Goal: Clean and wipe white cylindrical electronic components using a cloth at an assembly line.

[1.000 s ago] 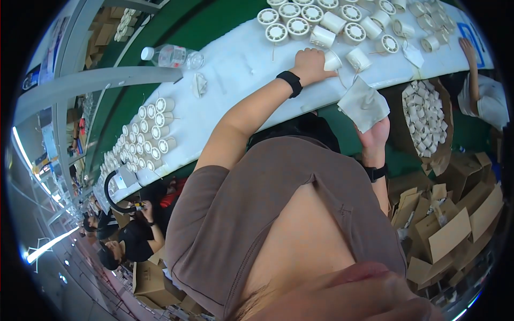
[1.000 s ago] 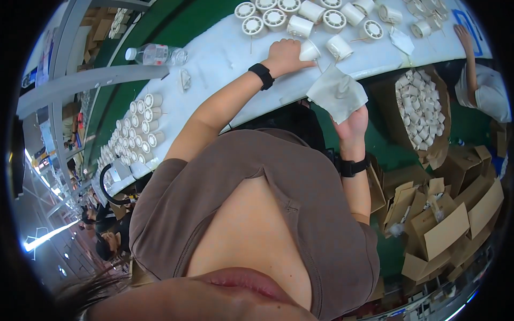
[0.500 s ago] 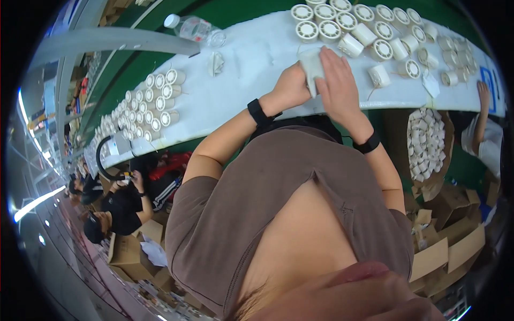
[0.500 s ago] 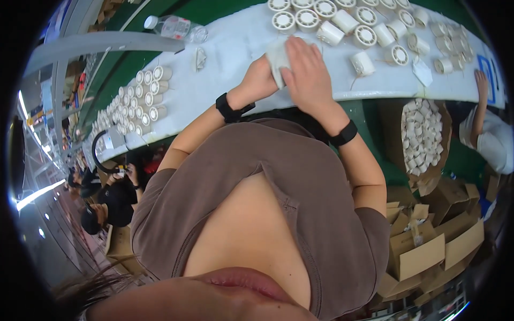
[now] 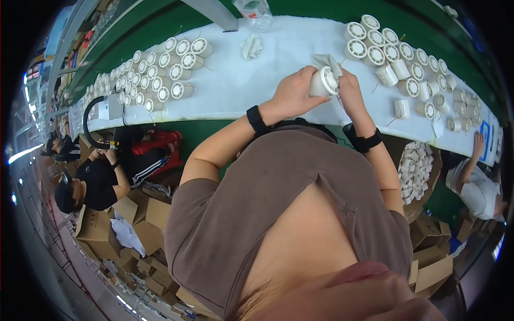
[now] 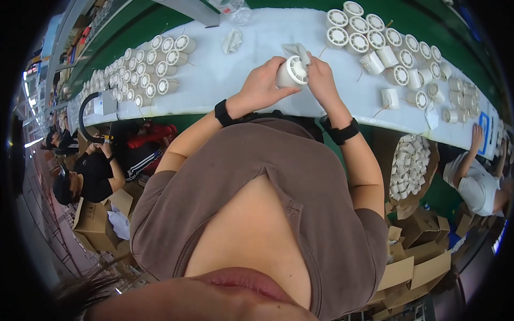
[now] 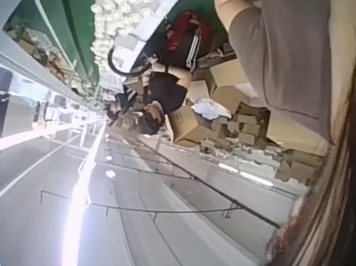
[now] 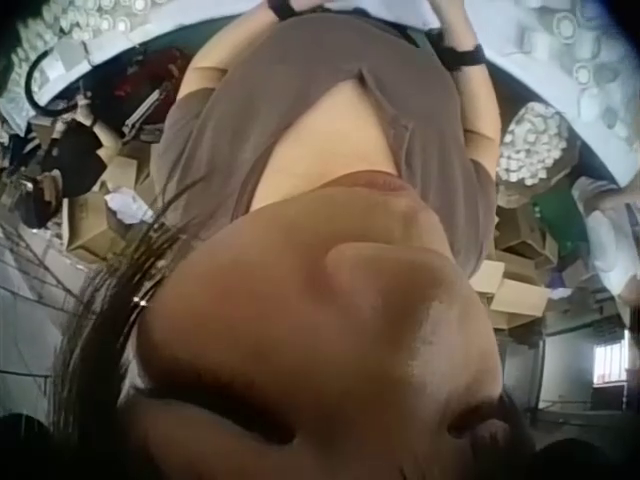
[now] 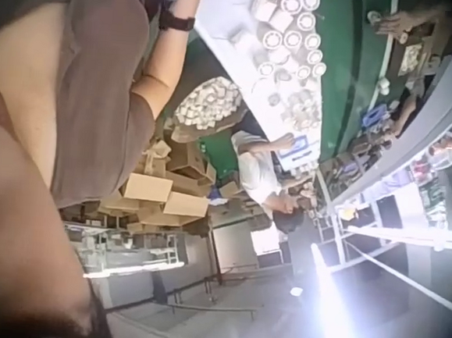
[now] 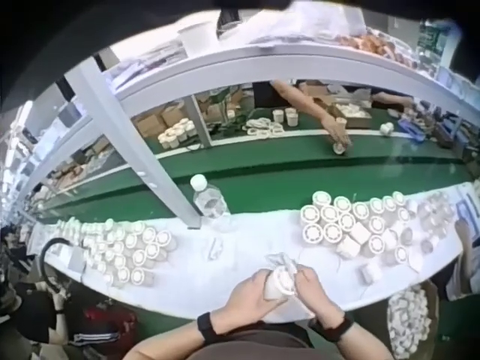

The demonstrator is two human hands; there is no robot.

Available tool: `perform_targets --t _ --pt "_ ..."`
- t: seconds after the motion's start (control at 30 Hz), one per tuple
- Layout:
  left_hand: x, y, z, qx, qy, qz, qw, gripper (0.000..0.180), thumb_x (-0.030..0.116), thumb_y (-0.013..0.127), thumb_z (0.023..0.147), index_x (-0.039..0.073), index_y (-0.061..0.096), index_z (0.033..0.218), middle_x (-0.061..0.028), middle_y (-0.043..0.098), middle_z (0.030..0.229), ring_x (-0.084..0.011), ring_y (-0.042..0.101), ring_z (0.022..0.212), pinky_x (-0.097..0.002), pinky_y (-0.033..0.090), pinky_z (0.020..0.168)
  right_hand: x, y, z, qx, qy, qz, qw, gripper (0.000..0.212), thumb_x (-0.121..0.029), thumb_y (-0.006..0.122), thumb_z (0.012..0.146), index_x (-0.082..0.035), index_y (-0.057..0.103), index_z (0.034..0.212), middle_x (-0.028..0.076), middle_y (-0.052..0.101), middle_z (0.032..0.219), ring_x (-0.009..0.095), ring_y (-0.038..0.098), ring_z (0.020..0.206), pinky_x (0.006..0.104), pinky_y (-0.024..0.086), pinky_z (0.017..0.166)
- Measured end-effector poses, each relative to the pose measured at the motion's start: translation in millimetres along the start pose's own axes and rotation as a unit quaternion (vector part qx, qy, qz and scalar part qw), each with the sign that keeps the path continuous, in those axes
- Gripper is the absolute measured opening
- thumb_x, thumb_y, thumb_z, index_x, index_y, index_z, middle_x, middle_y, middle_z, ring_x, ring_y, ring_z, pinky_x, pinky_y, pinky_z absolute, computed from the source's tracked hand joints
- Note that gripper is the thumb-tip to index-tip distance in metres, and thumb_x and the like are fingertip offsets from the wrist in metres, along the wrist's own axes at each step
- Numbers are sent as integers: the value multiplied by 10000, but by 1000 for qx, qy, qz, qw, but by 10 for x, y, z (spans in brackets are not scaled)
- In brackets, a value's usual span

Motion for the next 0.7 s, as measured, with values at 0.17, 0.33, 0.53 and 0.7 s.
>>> perform_targets --t 0.17,0.33,0.53,0.7 --pt "-278 -418 -173 50 71 -190 978 534 270 617 699 -12 372 1081 -159 501 1015 -238 500 955 -323 397 806 152 236 -21 42 182 488 852 371 -156 308 849 38 370 1160 165 443 1138 238 469 1019 340 374 866" --pt "-448 -518 -247 -49 9 -698 714 458 183 540 775 4 326 1138 -118 468 1073 -194 439 1042 -326 335 896 -453 322 71 44 37 531 846 367 -139 282 853 39 368 1162 159 442 1135 242 476 1012 322 374 873" --pt "-593 -686 -300 -46 -16 -761 647 430 160 504 798 33 321 1166 -113 435 1109 -211 400 1078 -319 307 916 -1340 1156 -217 185 -428 -281 839 298 -155 338 853 35 450 1054 128 484 1099 256 486 983 329 384 823" --pt "-662 -941 -337 84 51 -583 806 487 279 511 794 44 319 1175 -120 402 1152 -236 362 1112 -327 304 912 -1032 1330 251 120 -224 -86 963 290 -165 357 848 28 457 1040 87 520 1021 195 510 921 285 391 796"
Point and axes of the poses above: each hand's wrist, its own z-axis towards the middle knuckle, its own y-axis out of the palm, x = y × z, the point moved 8 cm from there along z, towards the middle knuckle
